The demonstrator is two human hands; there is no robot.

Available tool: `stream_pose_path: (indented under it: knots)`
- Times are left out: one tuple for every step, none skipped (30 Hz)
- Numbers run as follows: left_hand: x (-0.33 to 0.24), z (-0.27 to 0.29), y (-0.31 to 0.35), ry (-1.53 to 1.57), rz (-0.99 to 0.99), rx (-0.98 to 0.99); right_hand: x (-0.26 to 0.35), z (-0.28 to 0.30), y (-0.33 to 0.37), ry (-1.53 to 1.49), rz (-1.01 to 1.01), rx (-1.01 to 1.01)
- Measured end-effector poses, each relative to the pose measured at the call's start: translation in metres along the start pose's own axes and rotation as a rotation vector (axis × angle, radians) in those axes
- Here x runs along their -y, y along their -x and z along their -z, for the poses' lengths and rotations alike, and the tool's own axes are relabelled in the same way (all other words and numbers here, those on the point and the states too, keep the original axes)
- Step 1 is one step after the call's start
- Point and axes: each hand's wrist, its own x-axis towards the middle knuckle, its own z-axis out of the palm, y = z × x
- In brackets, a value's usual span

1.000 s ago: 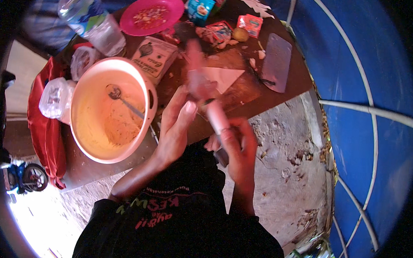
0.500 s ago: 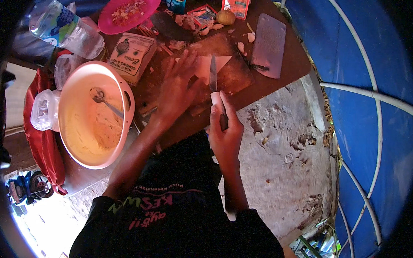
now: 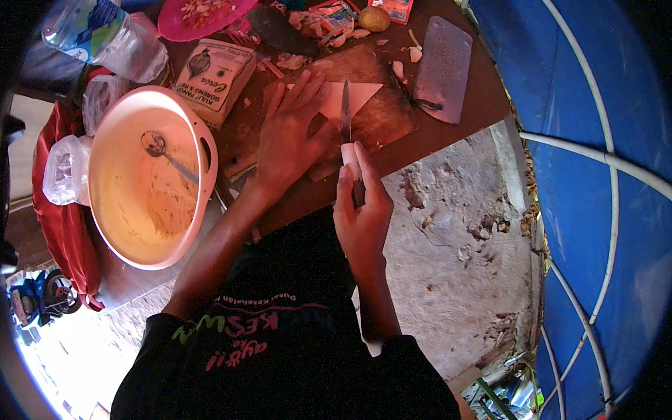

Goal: The person repeatedly scoops a yellowish mixture from a pink bowl with a spoon, places it onto small triangular wrappers, folds them into sealed packets, and sets them on the table. The person uses a knife to help spread and fold the mixture into the wrappers.

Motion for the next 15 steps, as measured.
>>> stream_pose_path:
  knots:
    - [0.0001,0.0001,0.0002,0.006,0.002,0.000,0.0006,-0.0004,-0.0001,-0.005,0.003,-0.001]
    - [0.0001,0.0002,0.0005,0.001,0.000,0.001,0.0011,-0.0006,-0.0001,-0.006,0.011,0.001]
    - [-0.0001,0.0003,0.0006,0.000,0.000,-0.001,0.0016,-0.0008,-0.0003,-0.002,0.016,0.005]
    - [-0.0003,0.0003,0.0007,0.000,0.000,-0.004,0.0021,-0.0009,-0.0004,0.002,0.021,0.010]
    - [-0.0004,0.0005,0.0007,0.001,0.001,-0.008,0.0024,-0.0008,-0.0006,0.011,0.022,0.015]
    - [-0.0008,0.0005,0.0007,0.004,0.001,-0.012,0.0028,-0.0009,-0.0007,0.019,0.028,0.017]
    - [-0.0010,0.0006,0.0008,0.006,0.001,-0.016,0.0030,-0.0008,-0.0007,0.026,0.034,0.019]
    - [-0.0012,0.0007,0.0008,0.007,0.000,-0.016,0.0032,-0.0009,-0.0007,0.032,0.046,0.016]
    - [-0.0014,0.0007,0.0009,0.008,-0.002,-0.016,0.0034,-0.0009,-0.0005,0.031,0.052,0.017]
    - [-0.0014,0.0008,0.0010,0.012,0.001,-0.013,0.0035,-0.0010,-0.0004,0.030,0.059,0.017]
    - [-0.0014,0.0008,0.0010,0.001,-0.002,-0.012,0.0036,-0.0012,-0.0003,0.023,0.062,0.020]
    - [-0.0014,0.0007,0.0010,-0.005,0.000,-0.006,0.0035,-0.0015,-0.0004,0.016,0.064,0.019]
    - [-0.0014,0.0005,0.0010,-0.004,-0.001,-0.008,0.0034,-0.0022,-0.0007,0.008,0.066,0.019]
    - [-0.0014,0.0003,0.0009,-0.008,0.000,-0.007,0.0034,-0.0030,-0.0005,0.001,0.068,0.017]
    - [-0.0014,0.0002,0.0011,-0.005,0.000,-0.013,0.0032,-0.0044,-0.0008,0.008,0.103,0.009]
